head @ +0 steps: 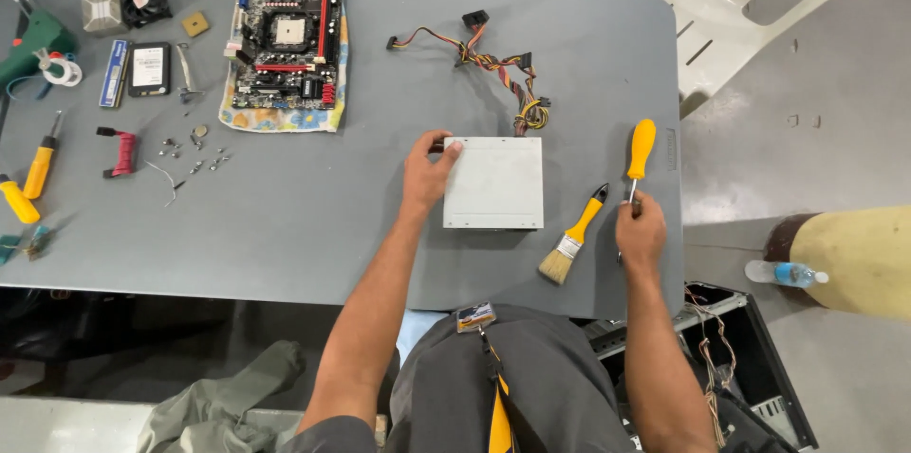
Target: Cleaning a CPU heatsink and inspecting a power supply unit using a brush and a screwdriver on a repair bench.
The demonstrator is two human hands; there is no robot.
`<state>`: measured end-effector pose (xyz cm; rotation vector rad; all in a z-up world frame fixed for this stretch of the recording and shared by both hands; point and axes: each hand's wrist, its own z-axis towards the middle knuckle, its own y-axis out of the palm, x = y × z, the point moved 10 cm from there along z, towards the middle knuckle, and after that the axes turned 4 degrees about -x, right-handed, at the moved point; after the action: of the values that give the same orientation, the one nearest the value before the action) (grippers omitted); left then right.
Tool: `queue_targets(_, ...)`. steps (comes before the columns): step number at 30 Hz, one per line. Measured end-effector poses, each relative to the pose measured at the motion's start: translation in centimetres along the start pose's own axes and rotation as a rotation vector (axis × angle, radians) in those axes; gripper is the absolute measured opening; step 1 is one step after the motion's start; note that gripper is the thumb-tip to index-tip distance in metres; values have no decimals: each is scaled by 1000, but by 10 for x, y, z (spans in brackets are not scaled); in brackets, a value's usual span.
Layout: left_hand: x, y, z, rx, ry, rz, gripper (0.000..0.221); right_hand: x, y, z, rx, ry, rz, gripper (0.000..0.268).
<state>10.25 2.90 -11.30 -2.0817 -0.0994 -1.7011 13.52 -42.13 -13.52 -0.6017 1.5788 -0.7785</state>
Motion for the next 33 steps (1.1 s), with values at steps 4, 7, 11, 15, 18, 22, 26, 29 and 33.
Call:
queue_targets(4, 48, -16, -47, 19, -14, 2, 49, 5, -2, -16, 78, -26, -37, 31)
queue_targets(7, 70, -14, -97, -121, -89, 39, 81, 12, -2, -12, 100, -33, 20, 31)
queue_targets(11, 4, -3, -143, -303, -217, 157, 101, -10, -11, -23, 106, -33, 47, 36)
queue_targets(15, -33, -18, -142, -243, -178, 23, 67, -55, -13, -36, 53, -73, -75, 35)
queue_targets(18, -77, -20, -121, -140, -162, 3, 39, -47, 28, -30, -165, 31, 4, 20)
queue_targets(22, -68, -21, -125, -82, -139, 33, 36, -73, 45, -39, -311, 93, 28, 24)
queue_targets(26, -62, -25, -121, -91, -118, 8, 46, -64, 57, -28, -315, 186, 76, 28)
queue_targets(29, -62, -25, -119, -118, -117, 32, 47, -79, 53, -30, -304, 163, 118, 33)
queue_targets(33, -55, -25, -113, -220, -153, 57, 51, -102, 55, -33, -311, 56, 158, 46)
